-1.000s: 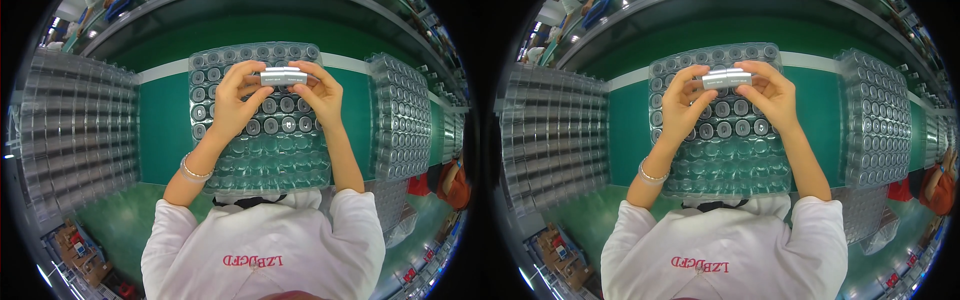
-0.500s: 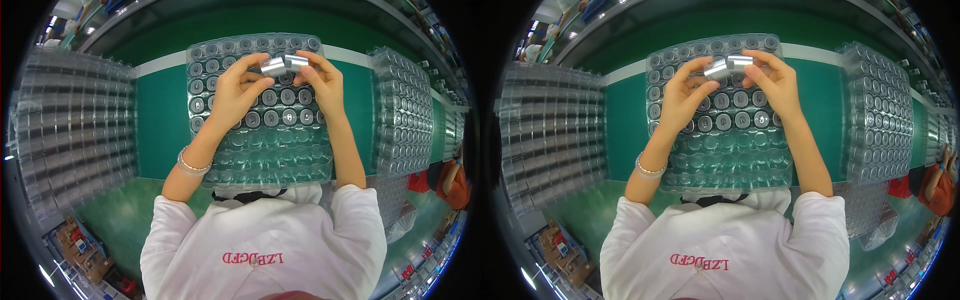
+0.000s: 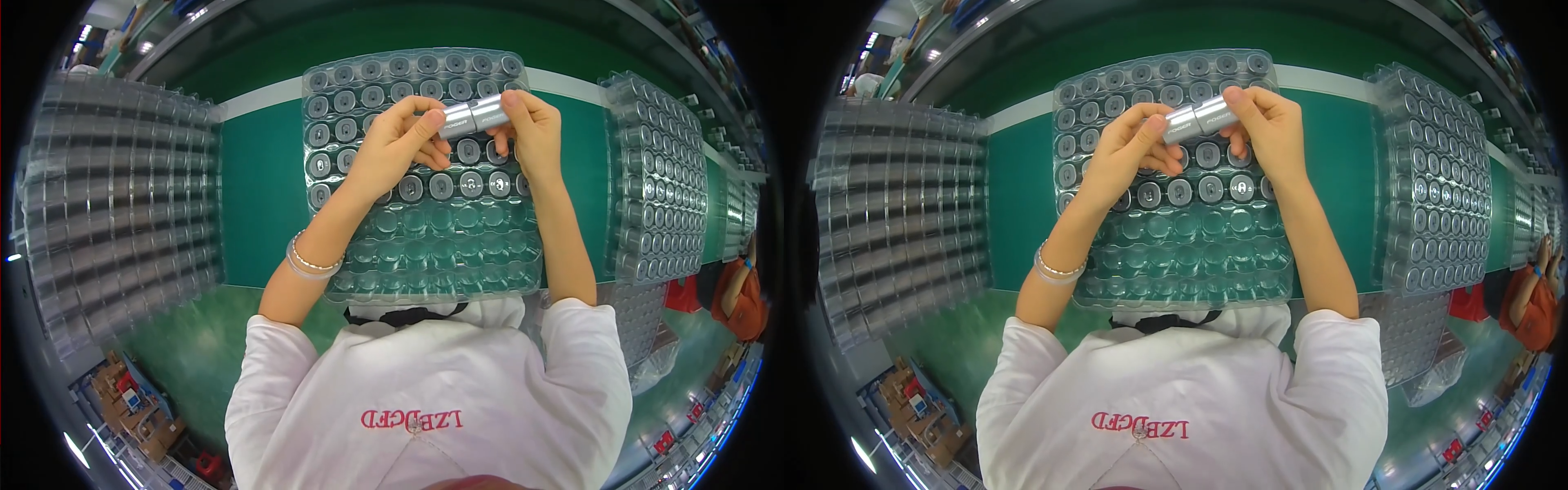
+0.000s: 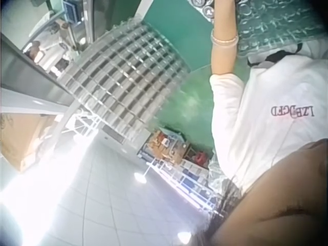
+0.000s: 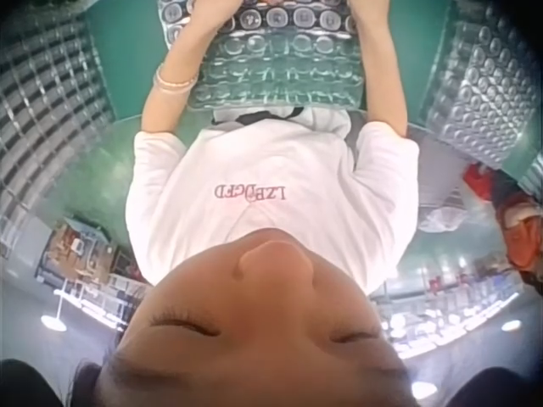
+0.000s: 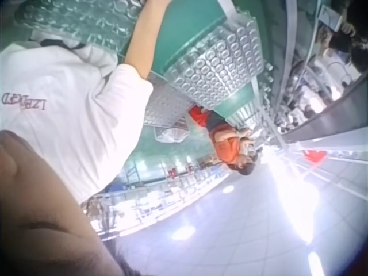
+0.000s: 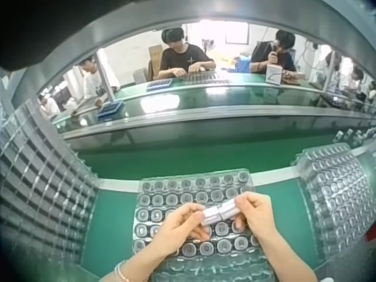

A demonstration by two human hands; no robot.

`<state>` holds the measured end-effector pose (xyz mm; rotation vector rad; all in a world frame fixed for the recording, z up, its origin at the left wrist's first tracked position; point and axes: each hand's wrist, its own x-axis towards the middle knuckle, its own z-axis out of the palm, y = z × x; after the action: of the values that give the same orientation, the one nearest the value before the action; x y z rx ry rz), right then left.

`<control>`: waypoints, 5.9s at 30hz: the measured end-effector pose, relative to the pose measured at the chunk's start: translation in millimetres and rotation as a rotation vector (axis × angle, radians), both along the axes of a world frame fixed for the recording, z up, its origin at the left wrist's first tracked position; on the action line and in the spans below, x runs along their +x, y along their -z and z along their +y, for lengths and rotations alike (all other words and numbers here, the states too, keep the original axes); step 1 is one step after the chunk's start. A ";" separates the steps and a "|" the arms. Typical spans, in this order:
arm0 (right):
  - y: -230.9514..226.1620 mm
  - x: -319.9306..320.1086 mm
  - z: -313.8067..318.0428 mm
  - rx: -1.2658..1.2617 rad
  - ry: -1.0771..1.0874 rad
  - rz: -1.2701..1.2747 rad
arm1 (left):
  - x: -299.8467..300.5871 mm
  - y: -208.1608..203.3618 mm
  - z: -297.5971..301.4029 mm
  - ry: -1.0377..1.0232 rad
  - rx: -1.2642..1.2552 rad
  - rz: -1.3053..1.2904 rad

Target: The person sorts small cylindrical electronic components by hand, placing them into plastic trays on an assembly line.

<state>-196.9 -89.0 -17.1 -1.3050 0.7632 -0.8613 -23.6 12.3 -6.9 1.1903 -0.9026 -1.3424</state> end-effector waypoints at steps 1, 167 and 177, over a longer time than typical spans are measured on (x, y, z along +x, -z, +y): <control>-0.2 -0.2 0.2 0.003 0.013 0.003 | -0.4 -0.4 0.1 0.002 0.000 0.000; 25.5 -92.9 53.5 -0.583 0.309 0.401 | -44.0 -11.0 22.2 0.708 -0.666 -1.182; 27.4 -93.6 51.5 -0.611 0.297 0.402 | -45.0 -12.8 22.3 0.710 -0.691 -1.222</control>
<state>-290.5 -37.5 -44.5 -1.9774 1.0755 -1.1393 -68.6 34.6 5.9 1.0804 -2.5864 -0.5091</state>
